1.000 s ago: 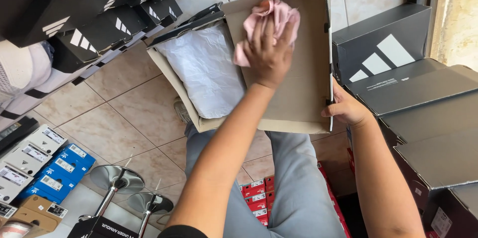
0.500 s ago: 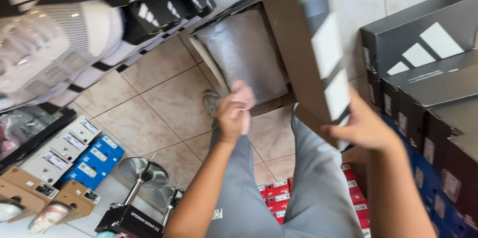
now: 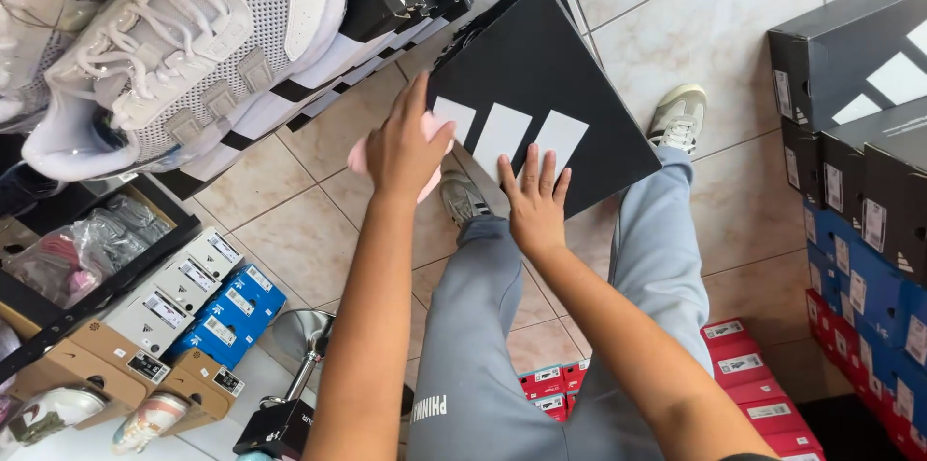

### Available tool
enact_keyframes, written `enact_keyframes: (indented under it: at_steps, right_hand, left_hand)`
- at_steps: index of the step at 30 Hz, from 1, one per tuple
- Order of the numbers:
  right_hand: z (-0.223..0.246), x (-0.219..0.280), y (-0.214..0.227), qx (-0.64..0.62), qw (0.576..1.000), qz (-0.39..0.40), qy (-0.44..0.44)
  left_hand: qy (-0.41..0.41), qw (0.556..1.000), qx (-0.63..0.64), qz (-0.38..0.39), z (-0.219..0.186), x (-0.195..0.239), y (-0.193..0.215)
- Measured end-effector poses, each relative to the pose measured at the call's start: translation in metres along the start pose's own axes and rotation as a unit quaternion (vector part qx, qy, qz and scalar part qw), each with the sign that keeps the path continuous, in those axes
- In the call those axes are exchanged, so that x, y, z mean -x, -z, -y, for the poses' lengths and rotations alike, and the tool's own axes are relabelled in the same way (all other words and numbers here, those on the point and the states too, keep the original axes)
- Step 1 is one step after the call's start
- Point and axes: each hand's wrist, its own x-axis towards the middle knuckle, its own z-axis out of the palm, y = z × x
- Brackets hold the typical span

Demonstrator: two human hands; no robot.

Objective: Cleaning and inspecting shoeboxes and shoes using a cloth

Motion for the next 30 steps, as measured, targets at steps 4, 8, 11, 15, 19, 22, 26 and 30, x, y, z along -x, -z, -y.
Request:
enact_keyframes:
  at_steps: [4, 8, 11, 15, 19, 22, 26, 30]
  right_hand:
    - [-0.029, 0.005, -0.013, -0.021, 0.996, 0.066, 0.053]
    - [-0.080, 0.024, 0.006, 0.016, 0.993, 0.059, 0.105]
    - [-0.114, 0.028, 0.061, -0.061, 0.996, 0.069, 0.008]
    - [-0.171, -0.003, 0.087, -0.204, 0.950, -0.006, -0.235]
    - [-0.227, -0.054, 0.095, -0.385, 0.832, 0.090, -0.388]
    - [-0.259, -0.076, 0.112, -0.378, 0.843, 0.165, -0.346]
    - [-0.336, -0.085, 0.125, -0.340, 0.855, 0.198, -0.337]
    - [-0.445, -0.075, 0.184, -0.309, 0.858, 0.204, -0.355]
  left_hand:
    - [-0.059, 0.983, -0.103, 0.143, -0.005, -0.043, -0.022]
    - [0.080, 0.950, -0.128, 0.275, -0.005, -0.040, -0.022]
    - [0.113, 0.922, -0.103, 0.355, 0.013, 0.000, -0.064]
    - [0.198, 0.902, 0.038, 0.381, -0.019, 0.031, -0.052]
    - [0.277, 0.877, 0.226, 0.320, -0.051, 0.044, -0.067]
    - [0.274, 0.884, 0.226, 0.304, -0.039, 0.070, -0.111]
    - [0.269, 0.889, 0.253, 0.270, -0.059, 0.107, -0.180]
    - [0.283, 0.893, 0.232, 0.262, -0.169, 0.112, -0.243]
